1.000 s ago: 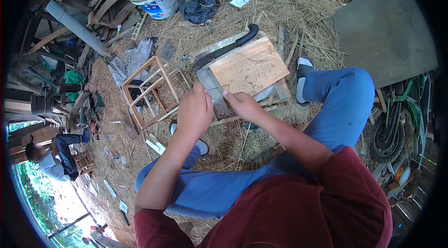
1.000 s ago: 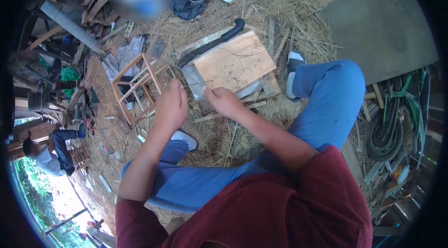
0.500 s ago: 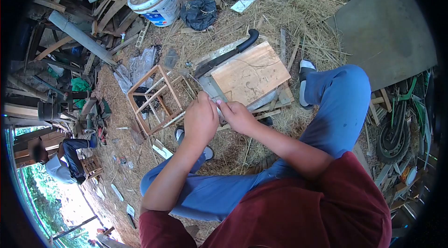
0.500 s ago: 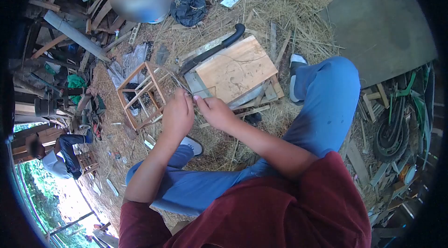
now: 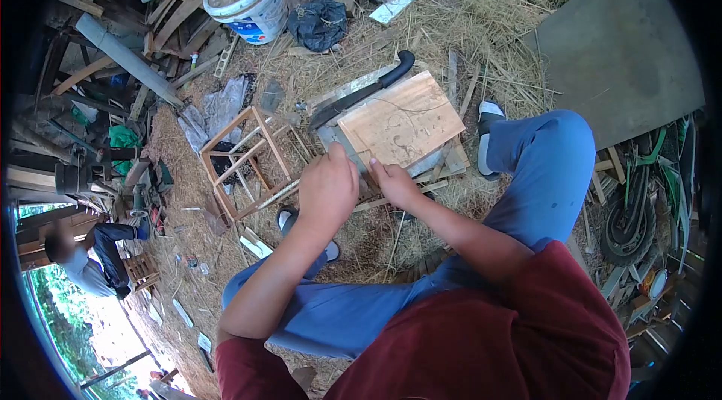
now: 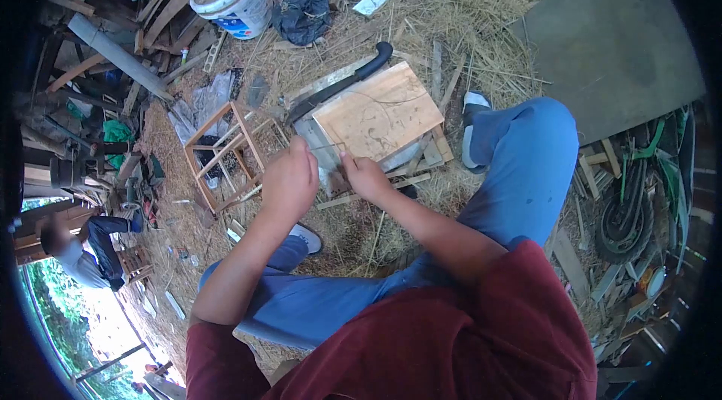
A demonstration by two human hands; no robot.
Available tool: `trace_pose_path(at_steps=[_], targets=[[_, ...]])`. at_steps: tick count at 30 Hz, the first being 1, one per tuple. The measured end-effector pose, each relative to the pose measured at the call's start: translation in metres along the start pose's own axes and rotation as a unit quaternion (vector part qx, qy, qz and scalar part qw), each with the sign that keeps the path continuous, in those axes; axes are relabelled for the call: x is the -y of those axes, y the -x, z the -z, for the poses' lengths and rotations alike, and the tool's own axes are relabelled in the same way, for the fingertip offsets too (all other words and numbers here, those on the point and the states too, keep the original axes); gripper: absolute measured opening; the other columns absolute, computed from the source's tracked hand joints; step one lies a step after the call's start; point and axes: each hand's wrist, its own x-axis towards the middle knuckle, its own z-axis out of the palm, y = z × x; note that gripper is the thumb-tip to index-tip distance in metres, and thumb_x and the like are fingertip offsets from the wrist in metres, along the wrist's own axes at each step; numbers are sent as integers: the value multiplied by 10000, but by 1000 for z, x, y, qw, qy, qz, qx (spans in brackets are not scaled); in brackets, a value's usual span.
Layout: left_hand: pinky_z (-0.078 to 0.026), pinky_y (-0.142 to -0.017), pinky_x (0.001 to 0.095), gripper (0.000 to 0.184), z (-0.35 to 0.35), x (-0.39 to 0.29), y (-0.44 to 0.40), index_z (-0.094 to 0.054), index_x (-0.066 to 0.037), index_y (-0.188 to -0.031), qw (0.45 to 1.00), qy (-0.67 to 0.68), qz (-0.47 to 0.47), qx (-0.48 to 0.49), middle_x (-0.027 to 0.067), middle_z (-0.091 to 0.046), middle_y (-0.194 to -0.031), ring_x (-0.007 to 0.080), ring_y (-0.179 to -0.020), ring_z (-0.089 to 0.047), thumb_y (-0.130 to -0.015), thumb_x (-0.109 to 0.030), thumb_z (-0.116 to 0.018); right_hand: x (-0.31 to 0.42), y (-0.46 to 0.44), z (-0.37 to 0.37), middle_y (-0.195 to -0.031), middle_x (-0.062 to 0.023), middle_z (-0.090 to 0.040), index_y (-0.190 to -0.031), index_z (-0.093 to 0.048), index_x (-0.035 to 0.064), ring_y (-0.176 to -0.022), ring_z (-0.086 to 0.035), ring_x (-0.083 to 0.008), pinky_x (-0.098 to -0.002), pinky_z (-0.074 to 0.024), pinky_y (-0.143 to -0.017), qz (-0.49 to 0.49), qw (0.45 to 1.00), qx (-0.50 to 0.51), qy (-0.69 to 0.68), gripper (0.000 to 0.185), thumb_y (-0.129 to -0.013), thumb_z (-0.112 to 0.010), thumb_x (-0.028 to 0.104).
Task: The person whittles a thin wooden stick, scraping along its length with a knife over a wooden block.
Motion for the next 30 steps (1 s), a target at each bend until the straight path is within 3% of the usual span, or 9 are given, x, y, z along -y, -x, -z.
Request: trace_pose_path(at_steps=[4,7,8,11,16,23,25,28,30], targets=[[-515,-707,535,156,3,3,-2,-516,31,-939,999,19,16,25,265,-646,-755,444,-731,-649,-945,-124,-533,33,15,0,-629,-196,-621,-790,-662,-70,-640,-638,-322,-442,-498,-690,36,996,50,-62,681,-1055,-427,511],[-492,-712,574,164,-1,7,1,-506,31,-969,999,44,20,19,292,-639,-772,476,-746,-638,-969,-132,-503,55,29,-2,-540,-75,-507,-709,-592,-55,-557,-494,-168,-384,-444,-583,110,976,71,-172,616,-1082,-446,413],[-489,-710,577,164,-3,7,1,-506,29,-970,999,48,16,11,294,-635,-767,477,-752,-637,-973,-135,-504,55,30,-2,-540,-75,-507,-709,-592,-55,-557,-494,-168,-384,-444,-583,108,977,69,-171,616,-1082,-446,413],[-518,-701,527,174,-3,3,2,-506,30,-920,999,30,29,3,246,-638,-744,427,-731,-648,-929,-128,-577,50,29,-2,-527,-87,-497,-702,-590,-57,-537,-479,-177,-392,-438,-568,128,980,48,-142,626,-1080,-451,422],[-504,-679,533,160,-7,8,4,-496,25,-918,999,30,16,-17,236,-623,-708,429,-693,-639,-934,-116,-571,52,28,-2,-544,-180,-536,-715,-614,-56,-513,-530,-269,-436,-451,-573,139,984,30,-105,608,-1065,-479,422],[-483,-707,539,127,-11,13,3,-501,13,-931,1000,10,23,-9,231,-630,-708,421,-690,-644,-954,-109,-527,39,24,4,-611,-226,-598,-763,-646,-50,-573,-591,-377,-461,-477,-621,114,991,54,-41,615,-1055,-467,461],[-480,-720,540,130,-11,14,2,-502,12,-933,999,13,30,-15,229,-634,-712,421,-696,-646,-957,-114,-522,31,19,4,-761,-265,-665,-886,-695,-25,-740,-671,-411,-478,-511,-730,34,998,51,0,631,-1045,-418,519],[-478,-733,539,133,-9,14,-2,-506,11,-938,1000,14,23,-11,227,-641,-722,418,-708,-651,-959,-120,-518,-26,3,7,-938,-285,-697,-1026,-711,9,-942,-680,-438,-483,-512,-861,-50,997,27,57,649,-1030,-371,562],[-480,-734,537,134,-8,12,-1,-508,11,-939,1000,16,17,-2,226,-644,-727,416,-714,-655,-958,-121,-519,-30,2,15,-983,-284,-699,-1067,-708,24,-987,-669,-445,-482,-504,-896,-63,994,35,77,640,-1027,-364,562]])
